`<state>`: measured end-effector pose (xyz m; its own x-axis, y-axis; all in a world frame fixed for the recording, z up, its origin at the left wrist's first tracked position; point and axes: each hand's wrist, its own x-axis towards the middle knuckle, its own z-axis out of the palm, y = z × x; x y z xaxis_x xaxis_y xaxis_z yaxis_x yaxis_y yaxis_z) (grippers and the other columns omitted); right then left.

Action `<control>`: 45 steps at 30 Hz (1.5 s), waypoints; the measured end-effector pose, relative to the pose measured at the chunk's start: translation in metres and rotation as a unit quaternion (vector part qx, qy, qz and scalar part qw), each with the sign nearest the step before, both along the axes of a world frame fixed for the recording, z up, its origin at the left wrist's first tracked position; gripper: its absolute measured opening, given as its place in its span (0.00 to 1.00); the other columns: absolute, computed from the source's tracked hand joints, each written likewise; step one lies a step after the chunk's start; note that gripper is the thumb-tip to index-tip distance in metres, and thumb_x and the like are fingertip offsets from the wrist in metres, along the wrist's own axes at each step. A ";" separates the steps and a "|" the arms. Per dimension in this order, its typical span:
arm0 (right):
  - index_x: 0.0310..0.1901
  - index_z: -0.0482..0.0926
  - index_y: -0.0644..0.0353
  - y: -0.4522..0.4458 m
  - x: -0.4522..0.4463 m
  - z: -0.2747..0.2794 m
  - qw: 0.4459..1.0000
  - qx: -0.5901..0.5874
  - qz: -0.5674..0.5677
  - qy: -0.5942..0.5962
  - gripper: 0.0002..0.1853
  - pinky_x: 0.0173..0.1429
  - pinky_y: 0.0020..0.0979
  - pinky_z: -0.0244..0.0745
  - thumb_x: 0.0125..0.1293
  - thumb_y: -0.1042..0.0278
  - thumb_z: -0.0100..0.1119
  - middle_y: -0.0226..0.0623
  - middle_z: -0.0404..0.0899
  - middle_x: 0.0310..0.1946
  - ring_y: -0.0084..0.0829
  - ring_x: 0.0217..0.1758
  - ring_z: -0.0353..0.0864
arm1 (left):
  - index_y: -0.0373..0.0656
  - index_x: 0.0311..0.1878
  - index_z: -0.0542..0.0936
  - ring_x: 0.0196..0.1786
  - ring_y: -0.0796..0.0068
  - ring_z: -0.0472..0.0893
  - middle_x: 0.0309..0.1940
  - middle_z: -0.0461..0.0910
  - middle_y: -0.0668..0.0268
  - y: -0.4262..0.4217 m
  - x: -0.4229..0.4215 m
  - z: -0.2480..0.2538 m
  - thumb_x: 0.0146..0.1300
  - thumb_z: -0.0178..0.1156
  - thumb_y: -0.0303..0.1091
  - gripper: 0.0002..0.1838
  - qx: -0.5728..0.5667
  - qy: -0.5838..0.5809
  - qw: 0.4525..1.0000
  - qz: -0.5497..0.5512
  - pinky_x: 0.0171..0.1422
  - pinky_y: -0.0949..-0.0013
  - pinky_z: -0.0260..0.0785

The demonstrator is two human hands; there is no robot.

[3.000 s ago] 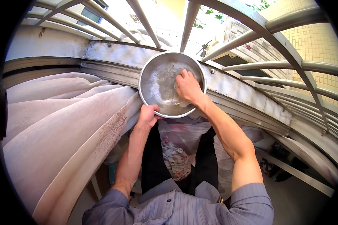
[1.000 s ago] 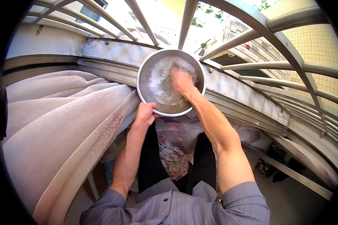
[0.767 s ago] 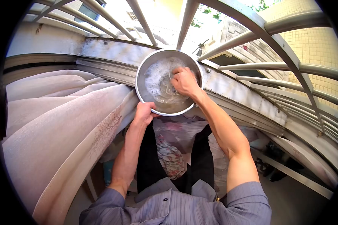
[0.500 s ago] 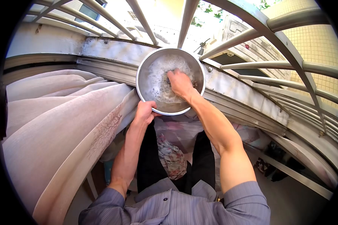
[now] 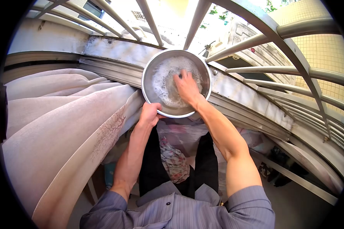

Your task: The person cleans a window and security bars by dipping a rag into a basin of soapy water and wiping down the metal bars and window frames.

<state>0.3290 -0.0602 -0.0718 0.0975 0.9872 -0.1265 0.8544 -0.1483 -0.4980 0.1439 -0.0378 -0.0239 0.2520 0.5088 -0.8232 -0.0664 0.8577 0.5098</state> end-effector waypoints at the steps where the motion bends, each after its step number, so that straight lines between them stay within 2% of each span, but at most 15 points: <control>1: 0.53 0.73 0.58 0.008 0.000 -0.005 1.000 0.002 -0.001 0.002 0.20 0.56 0.47 0.73 0.57 0.79 0.53 0.54 0.72 0.52 0.53 0.57 0.71 | 0.27 0.55 0.69 0.33 0.52 0.84 0.40 0.78 0.50 -0.001 0.000 0.000 0.48 0.49 0.14 0.25 0.002 0.001 1.000 0.006 0.28 0.49 0.84; 6: 0.37 0.82 0.61 0.030 0.007 0.023 0.980 -0.089 -0.150 0.100 0.09 0.51 0.49 0.74 0.58 0.67 0.59 0.40 0.79 0.43 0.46 0.57 0.72 | 0.28 0.57 0.68 0.35 0.52 0.84 0.42 0.78 0.49 0.001 -0.001 -0.001 0.47 0.48 0.14 0.28 -0.020 0.001 1.000 -0.012 0.29 0.50 0.84; 9: 0.30 0.84 0.59 0.005 0.021 0.023 0.997 0.055 -0.026 0.044 0.08 0.53 0.50 0.73 0.55 0.63 0.63 0.38 0.78 0.49 0.46 0.59 0.71 | 0.28 0.60 0.66 0.37 0.51 0.85 0.45 0.78 0.48 0.001 -0.002 0.001 0.47 0.47 0.14 0.30 -0.031 -0.006 0.999 -0.019 0.31 0.50 0.85; 14: 0.49 0.80 0.51 -0.016 0.006 0.017 0.998 -0.013 0.049 -0.044 0.17 0.54 0.53 0.74 0.57 0.74 0.55 0.45 0.73 0.56 0.52 0.59 0.70 | 0.28 0.59 0.67 0.36 0.51 0.85 0.44 0.79 0.48 0.001 -0.001 0.002 0.47 0.47 0.14 0.30 -0.008 0.000 1.000 -0.022 0.31 0.49 0.85; 18: 0.46 0.80 0.55 0.013 -0.002 0.003 0.998 -0.056 0.007 0.000 0.14 0.53 0.47 0.75 0.58 0.74 0.53 0.50 0.76 0.49 0.53 0.54 0.75 | 0.28 0.59 0.67 0.36 0.50 0.85 0.44 0.79 0.48 0.001 0.000 0.002 0.46 0.46 0.14 0.30 -0.020 0.000 1.000 -0.017 0.32 0.49 0.85; 23: 0.41 0.83 0.62 0.024 0.003 0.043 0.990 -0.086 -0.096 0.054 0.15 0.53 0.47 0.74 0.60 0.59 0.59 0.55 0.79 0.36 0.51 0.46 0.78 | 0.28 0.59 0.67 0.37 0.50 0.85 0.45 0.79 0.48 0.003 -0.001 0.004 0.46 0.46 0.14 0.30 -0.045 -0.009 0.999 -0.007 0.32 0.49 0.85; 25: 0.34 0.84 0.63 0.012 0.013 0.037 0.995 -0.061 -0.065 0.049 0.15 0.56 0.48 0.73 0.57 0.57 0.62 0.51 0.79 0.42 0.51 0.51 0.76 | 0.28 0.60 0.66 0.37 0.50 0.85 0.45 0.78 0.48 0.002 -0.001 0.003 0.46 0.47 0.14 0.31 -0.037 -0.012 0.999 -0.017 0.32 0.49 0.85; 28: 0.46 0.81 0.59 -0.012 0.012 0.023 0.998 0.013 0.011 -0.059 0.13 0.56 0.52 0.72 0.60 0.70 0.55 0.48 0.70 0.54 0.52 0.57 0.70 | 0.27 0.56 0.68 0.36 0.50 0.84 0.43 0.78 0.47 0.001 -0.001 0.000 0.48 0.48 0.14 0.27 -0.015 0.004 1.000 -0.008 0.30 0.47 0.84; 31: 0.49 0.78 0.57 -0.018 0.002 0.005 1.000 -0.004 0.010 0.002 0.15 0.55 0.51 0.73 0.60 0.75 0.51 0.53 0.68 0.54 0.55 0.56 0.71 | 0.24 0.51 0.70 0.33 0.49 0.84 0.39 0.78 0.48 -0.002 -0.003 -0.005 0.48 0.50 0.14 0.22 0.005 0.006 1.000 -0.008 0.31 0.45 0.83; 33: 0.48 0.78 0.57 -0.005 0.000 -0.001 1.000 -0.021 -0.005 0.019 0.14 0.53 0.50 0.75 0.61 0.74 0.51 0.56 0.71 0.50 0.58 0.52 0.75 | 0.29 0.60 0.66 0.34 0.51 0.85 0.44 0.78 0.48 0.001 -0.004 -0.010 0.46 0.48 0.14 0.31 -0.049 0.003 0.999 -0.013 0.27 0.51 0.84; 35: 0.47 0.78 0.58 0.012 -0.004 -0.002 0.995 -0.063 -0.058 0.044 0.12 0.50 0.51 0.75 0.63 0.69 0.54 0.57 0.75 0.42 0.60 0.43 0.79 | 0.28 0.58 0.68 0.34 0.51 0.85 0.42 0.78 0.48 0.000 -0.003 -0.012 0.46 0.48 0.14 0.29 -0.035 0.003 0.999 -0.012 0.26 0.51 0.84; 39: 0.32 0.84 0.61 0.025 -0.001 0.020 0.968 0.006 -0.193 0.160 0.13 0.47 0.52 0.75 0.63 0.59 0.60 0.57 0.79 0.40 0.59 0.35 0.79 | 0.27 0.57 0.68 0.35 0.50 0.85 0.42 0.78 0.48 0.000 -0.004 -0.010 0.45 0.48 0.14 0.29 -0.029 0.005 1.000 -0.009 0.27 0.51 0.84; 41: 0.28 0.86 0.59 0.020 0.023 0.024 0.966 -0.104 -0.114 0.209 0.13 0.50 0.50 0.75 0.62 0.60 0.60 0.52 0.80 0.46 0.55 0.44 0.79 | 0.27 0.58 0.67 0.35 0.50 0.85 0.42 0.78 0.48 0.000 -0.002 -0.007 0.45 0.47 0.13 0.30 -0.038 -0.011 0.999 -0.009 0.28 0.51 0.84; 43: 0.35 0.88 0.56 -0.006 0.026 0.009 0.996 0.073 0.015 0.047 0.09 0.53 0.50 0.74 0.60 0.65 0.59 0.49 0.76 0.55 0.53 0.54 0.75 | 0.27 0.59 0.67 0.35 0.50 0.85 0.43 0.78 0.48 0.000 -0.001 -0.005 0.45 0.47 0.13 0.31 -0.022 -0.014 1.000 -0.009 0.29 0.50 0.84; 45: 0.46 0.84 0.52 -0.018 0.021 0.005 0.998 0.048 0.029 -0.016 0.14 0.54 0.51 0.74 0.58 0.71 0.56 0.49 0.70 0.61 0.53 0.60 0.70 | 0.27 0.58 0.67 0.35 0.50 0.85 0.43 0.78 0.47 0.001 -0.001 -0.005 0.45 0.47 0.13 0.30 -0.019 -0.016 1.000 -0.012 0.29 0.50 0.84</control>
<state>0.3503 -0.0785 -0.0670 0.0431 0.9986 -0.0291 0.8762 -0.0518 -0.4792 0.1431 -0.0368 -0.0284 0.2904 0.4707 -0.8332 -0.0620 0.8781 0.4744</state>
